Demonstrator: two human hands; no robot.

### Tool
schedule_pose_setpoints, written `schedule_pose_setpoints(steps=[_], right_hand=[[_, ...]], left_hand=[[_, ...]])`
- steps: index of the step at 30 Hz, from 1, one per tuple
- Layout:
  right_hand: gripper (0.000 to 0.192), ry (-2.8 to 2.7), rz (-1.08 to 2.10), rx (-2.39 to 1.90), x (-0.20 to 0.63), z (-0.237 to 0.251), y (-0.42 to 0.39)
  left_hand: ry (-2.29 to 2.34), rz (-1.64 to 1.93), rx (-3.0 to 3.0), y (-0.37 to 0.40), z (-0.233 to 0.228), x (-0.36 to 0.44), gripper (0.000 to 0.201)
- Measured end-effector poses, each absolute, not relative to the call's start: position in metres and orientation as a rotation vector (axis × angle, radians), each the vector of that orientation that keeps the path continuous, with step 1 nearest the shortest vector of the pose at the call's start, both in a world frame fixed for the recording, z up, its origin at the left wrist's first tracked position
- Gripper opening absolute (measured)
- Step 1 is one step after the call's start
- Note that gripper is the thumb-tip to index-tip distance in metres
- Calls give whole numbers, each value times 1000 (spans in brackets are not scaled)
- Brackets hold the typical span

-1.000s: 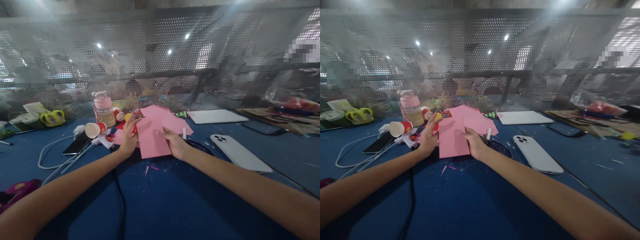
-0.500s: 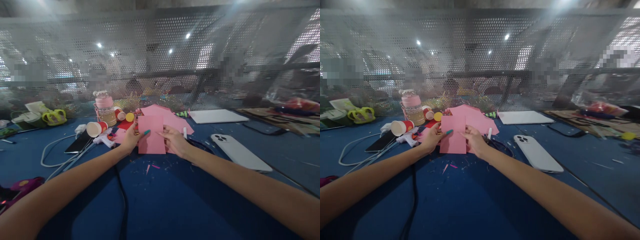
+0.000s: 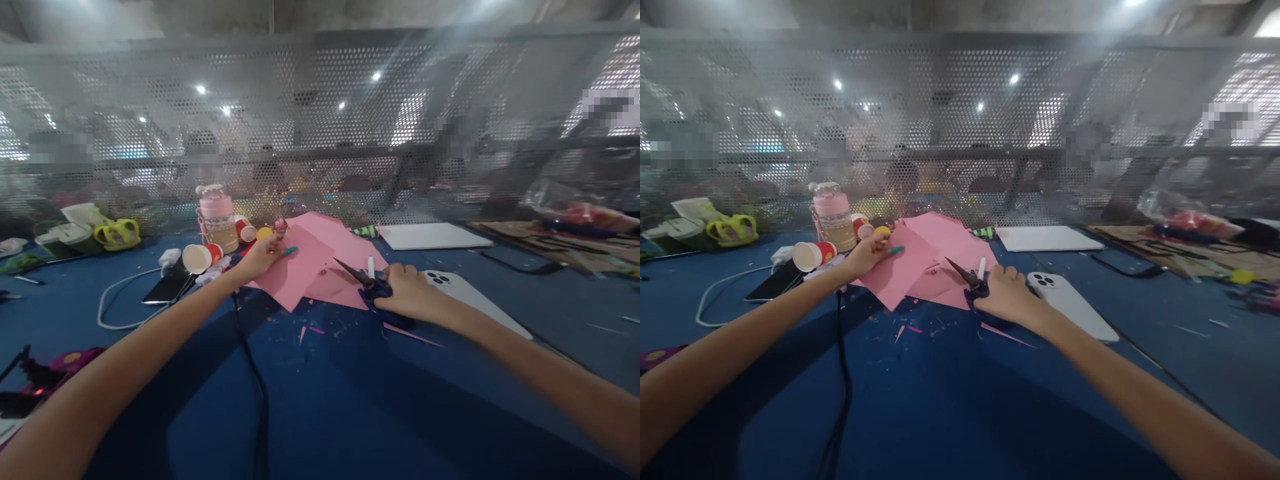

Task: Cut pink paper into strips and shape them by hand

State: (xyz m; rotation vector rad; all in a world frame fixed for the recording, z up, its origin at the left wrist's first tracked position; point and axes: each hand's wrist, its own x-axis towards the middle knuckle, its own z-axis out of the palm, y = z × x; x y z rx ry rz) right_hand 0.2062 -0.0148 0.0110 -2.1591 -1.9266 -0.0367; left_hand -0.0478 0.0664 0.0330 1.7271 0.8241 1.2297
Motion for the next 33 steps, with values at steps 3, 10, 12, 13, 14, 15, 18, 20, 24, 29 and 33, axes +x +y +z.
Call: schedule_pose_setpoints(steps=[3, 10, 12, 13, 14, 15, 18, 20, 24, 29, 33], right_hand=[[36, -1915, 74, -2234, 212, 13, -18], [29, -1914, 377, -1997, 213, 7, -6], [21, -1921, 385, -1975, 214, 4, 0], [15, -1917, 395, -1980, 216, 4, 3], [10, -1915, 401, -1994, 218, 5, 4], [12, -1917, 411, -2003, 220, 7, 5], [22, -1876, 597, -1902, 227, 17, -1], [20, -1720, 873, -1672, 231, 23, -9], [25, -1421, 1221, -1216, 233, 28, -20], [24, -1324, 1356, -1061, 235, 22, -21], [43, -1551, 1397, -1162, 233, 26, -33]], left_hand=[[860, 1098, 1985, 70, 54, -61, 12], [943, 807, 2473, 73, 82, -81, 15], [945, 768, 2491, 75, 85, -83, 16], [940, 757, 2493, 76, 85, -83, 16], [933, 739, 2504, 77, 85, -83, 15], [929, 714, 2528, 77, 85, -83, 15], [978, 643, 2673, 78, 81, -83, 16], [1034, 650, 2732, 78, 78, -82, 17], [1118, 668, 2868, 74, 75, -83, 16], [1186, 677, 3068, 67, 84, -83, 19], [998, 805, 2999, 59, 97, -81, 17]])
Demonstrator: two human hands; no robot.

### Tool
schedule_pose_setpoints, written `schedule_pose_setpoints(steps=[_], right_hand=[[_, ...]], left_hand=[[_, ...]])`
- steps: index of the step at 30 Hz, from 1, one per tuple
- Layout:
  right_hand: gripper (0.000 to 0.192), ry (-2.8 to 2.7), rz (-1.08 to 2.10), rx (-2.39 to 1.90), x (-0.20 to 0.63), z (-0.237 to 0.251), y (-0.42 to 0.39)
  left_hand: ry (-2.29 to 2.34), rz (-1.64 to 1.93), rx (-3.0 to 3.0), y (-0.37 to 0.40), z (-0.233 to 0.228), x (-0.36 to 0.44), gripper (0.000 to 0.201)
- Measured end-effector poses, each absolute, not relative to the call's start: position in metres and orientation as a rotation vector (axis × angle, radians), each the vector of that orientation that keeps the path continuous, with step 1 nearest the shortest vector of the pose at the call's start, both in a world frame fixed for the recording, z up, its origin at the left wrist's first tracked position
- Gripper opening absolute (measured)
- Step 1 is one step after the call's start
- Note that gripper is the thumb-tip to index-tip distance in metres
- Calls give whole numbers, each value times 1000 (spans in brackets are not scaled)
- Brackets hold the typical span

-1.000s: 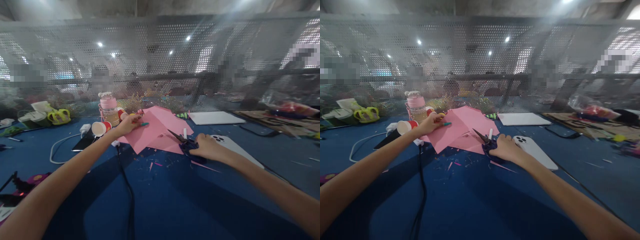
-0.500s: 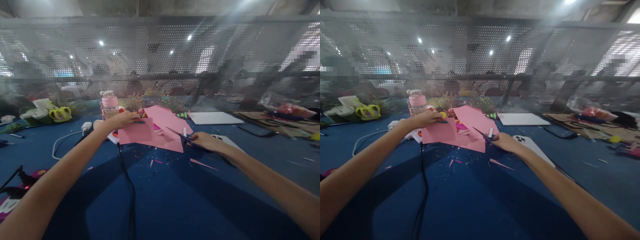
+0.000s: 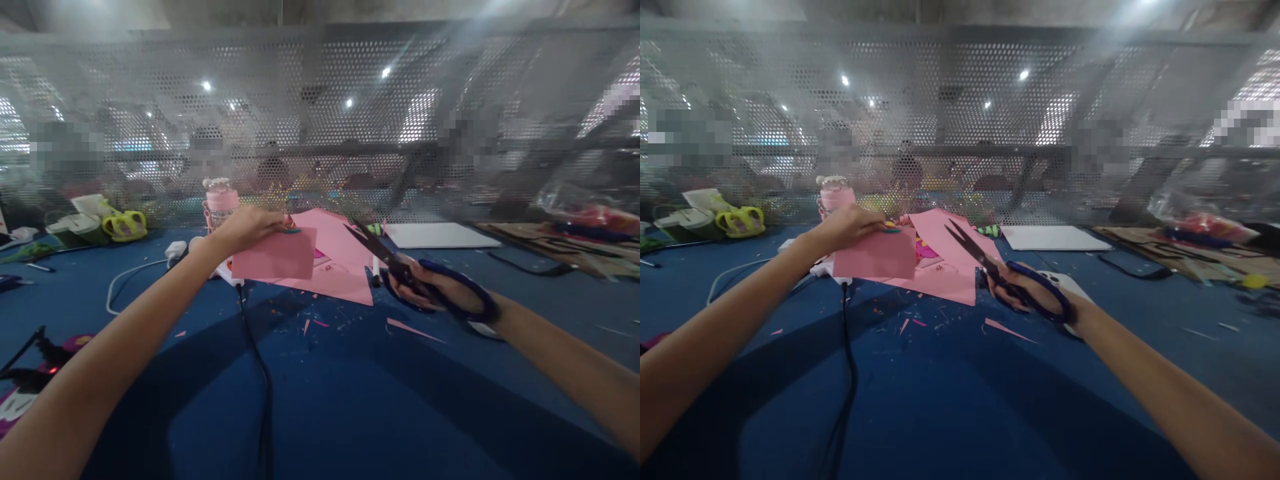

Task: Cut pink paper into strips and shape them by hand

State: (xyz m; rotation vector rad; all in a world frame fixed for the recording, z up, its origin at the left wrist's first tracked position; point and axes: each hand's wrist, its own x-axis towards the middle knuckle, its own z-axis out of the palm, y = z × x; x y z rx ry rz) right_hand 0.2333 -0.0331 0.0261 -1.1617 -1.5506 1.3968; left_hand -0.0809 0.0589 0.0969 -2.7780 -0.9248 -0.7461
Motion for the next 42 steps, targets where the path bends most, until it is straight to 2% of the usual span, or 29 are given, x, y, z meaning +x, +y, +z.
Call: schedule_pose_setpoints(steps=[3, 7, 11, 17, 22, 26, 32, 42], right_hand=[[35, -1643, 1415, -1248, 227, 35, -44], [26, -1877, 1266, -1280, 220, 45, -49], [34, -1973, 1313, -1214, 219, 46, -51], [46, -2355, 1261, -1073, 219, 46, -54], [44, -2514, 1118, -1061, 214, 51, -57], [49, -2490, 1172, -1087, 209, 55, -59], [46, -2501, 1188, -1145, 205, 57, -61], [43, -2496, 1203, -1199, 202, 59, -65]], left_hand=[[-897, -830, -2823, 52, 106, -78, 19], [-918, -942, -2843, 42, 115, -75, 24], [-924, -1055, -2895, 35, 119, -71, 23], [-826, -949, -2858, 29, 118, -64, 22], [-827, -945, -2810, 26, 117, -61, 24], [-846, -939, -2816, 26, 116, -59, 26], [-846, -865, -2822, 26, 114, -57, 32], [-808, -869, -2879, 27, 114, -56, 25]])
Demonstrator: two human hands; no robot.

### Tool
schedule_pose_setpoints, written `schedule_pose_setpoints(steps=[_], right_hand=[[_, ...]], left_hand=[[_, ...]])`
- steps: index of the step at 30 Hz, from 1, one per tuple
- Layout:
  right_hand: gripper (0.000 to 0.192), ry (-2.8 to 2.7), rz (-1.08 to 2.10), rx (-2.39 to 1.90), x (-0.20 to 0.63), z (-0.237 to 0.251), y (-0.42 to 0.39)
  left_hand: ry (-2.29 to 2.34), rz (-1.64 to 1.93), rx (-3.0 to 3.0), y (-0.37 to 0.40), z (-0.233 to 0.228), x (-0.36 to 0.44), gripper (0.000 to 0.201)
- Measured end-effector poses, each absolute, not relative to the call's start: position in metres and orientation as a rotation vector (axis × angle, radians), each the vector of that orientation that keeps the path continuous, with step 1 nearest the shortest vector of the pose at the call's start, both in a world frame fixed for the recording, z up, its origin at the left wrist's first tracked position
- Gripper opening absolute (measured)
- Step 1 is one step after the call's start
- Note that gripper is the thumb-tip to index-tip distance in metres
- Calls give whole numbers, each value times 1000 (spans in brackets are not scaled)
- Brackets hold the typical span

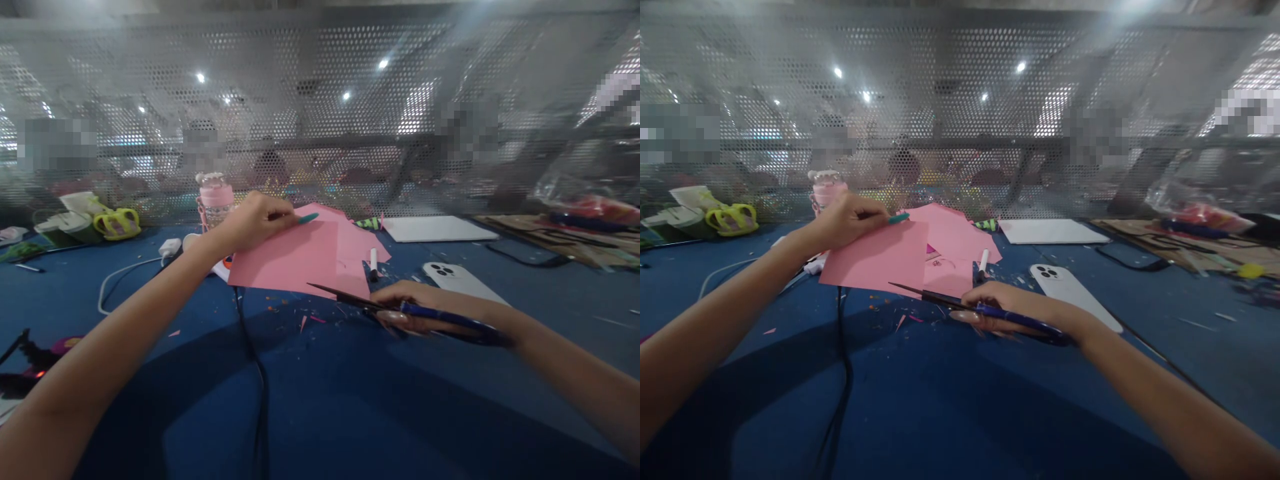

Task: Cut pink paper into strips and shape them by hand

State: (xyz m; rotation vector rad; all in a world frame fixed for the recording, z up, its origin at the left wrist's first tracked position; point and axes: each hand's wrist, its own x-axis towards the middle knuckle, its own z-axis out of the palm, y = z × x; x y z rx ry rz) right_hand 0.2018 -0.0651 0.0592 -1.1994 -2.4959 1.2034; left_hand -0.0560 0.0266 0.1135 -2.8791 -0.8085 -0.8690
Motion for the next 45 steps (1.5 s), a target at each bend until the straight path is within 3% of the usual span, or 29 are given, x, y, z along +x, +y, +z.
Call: schedule_pose_setpoints(steps=[45], right_hand=[[39, -2491, 1244, -1228, 201, 54, -61]], left_hand=[[-790, -821, -2897, 16, 116, -50, 32]])
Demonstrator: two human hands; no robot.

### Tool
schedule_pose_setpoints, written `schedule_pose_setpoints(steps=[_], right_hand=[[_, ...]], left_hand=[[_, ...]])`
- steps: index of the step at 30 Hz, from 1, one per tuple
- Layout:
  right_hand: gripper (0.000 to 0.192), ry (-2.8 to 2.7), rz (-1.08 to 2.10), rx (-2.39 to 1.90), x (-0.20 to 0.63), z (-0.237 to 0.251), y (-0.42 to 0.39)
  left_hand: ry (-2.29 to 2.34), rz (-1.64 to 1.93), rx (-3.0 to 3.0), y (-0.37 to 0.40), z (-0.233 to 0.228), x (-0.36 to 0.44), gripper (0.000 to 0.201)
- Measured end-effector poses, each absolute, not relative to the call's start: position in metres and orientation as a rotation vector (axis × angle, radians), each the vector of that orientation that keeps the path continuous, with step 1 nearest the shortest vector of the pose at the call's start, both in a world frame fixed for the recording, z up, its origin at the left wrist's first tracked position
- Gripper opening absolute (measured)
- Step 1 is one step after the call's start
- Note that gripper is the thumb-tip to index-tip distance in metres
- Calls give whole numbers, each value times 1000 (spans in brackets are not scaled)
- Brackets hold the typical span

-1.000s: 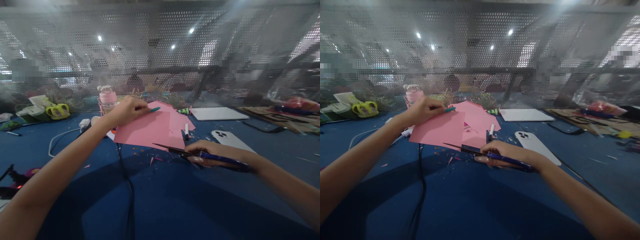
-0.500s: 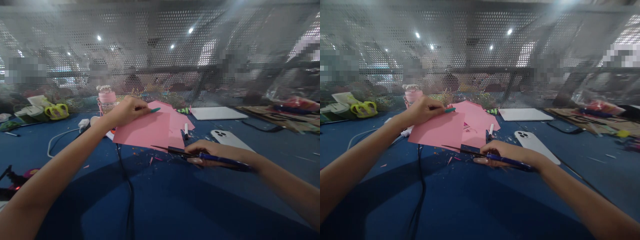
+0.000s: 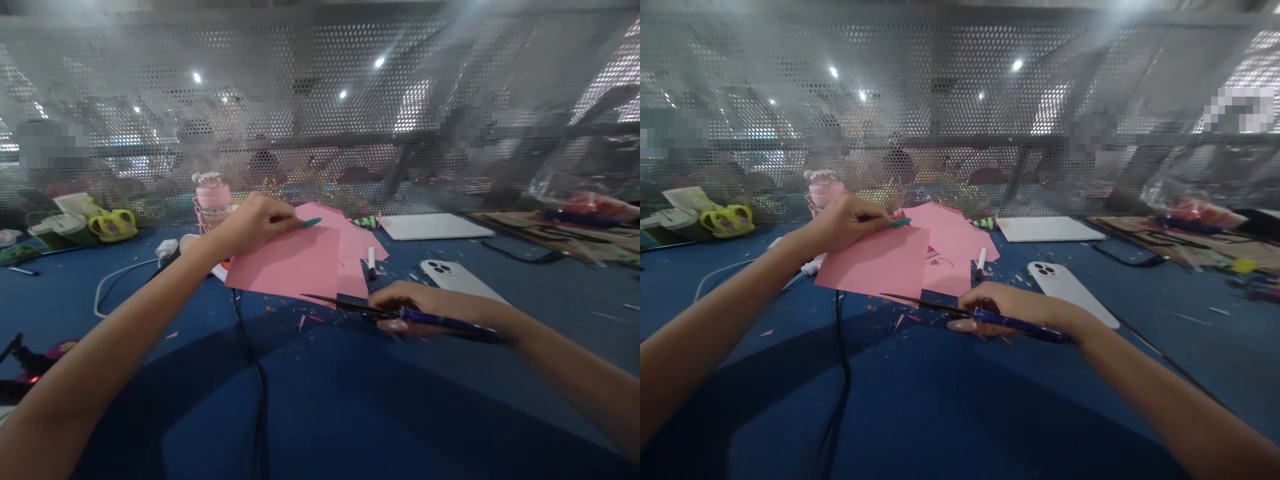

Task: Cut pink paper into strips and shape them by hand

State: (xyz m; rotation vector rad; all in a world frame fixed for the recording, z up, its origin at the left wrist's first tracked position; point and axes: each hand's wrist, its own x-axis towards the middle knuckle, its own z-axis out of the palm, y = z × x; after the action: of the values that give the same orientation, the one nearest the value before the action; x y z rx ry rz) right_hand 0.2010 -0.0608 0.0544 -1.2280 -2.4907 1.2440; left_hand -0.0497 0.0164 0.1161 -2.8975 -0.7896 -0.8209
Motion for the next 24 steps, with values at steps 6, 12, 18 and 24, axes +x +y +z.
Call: schedule_pose_setpoints(steps=[6, 12, 18, 24], right_hand=[[36, -2485, 1259, -1242, 199, 54, -61], [33, -2512, 1208, -1234, 200, 54, -60], [35, -2519, 1186, -1257, 200, 54, -61], [39, -2541, 1123, -1200, 196, 57, -62]], left_hand=[[-780, -803, -2898, 18, 115, -50, 33], [-764, -800, -2896, 18, 115, -50, 32], [-756, -797, -2888, 17, 115, -50, 34], [-755, -790, -2880, 16, 116, -49, 35]])
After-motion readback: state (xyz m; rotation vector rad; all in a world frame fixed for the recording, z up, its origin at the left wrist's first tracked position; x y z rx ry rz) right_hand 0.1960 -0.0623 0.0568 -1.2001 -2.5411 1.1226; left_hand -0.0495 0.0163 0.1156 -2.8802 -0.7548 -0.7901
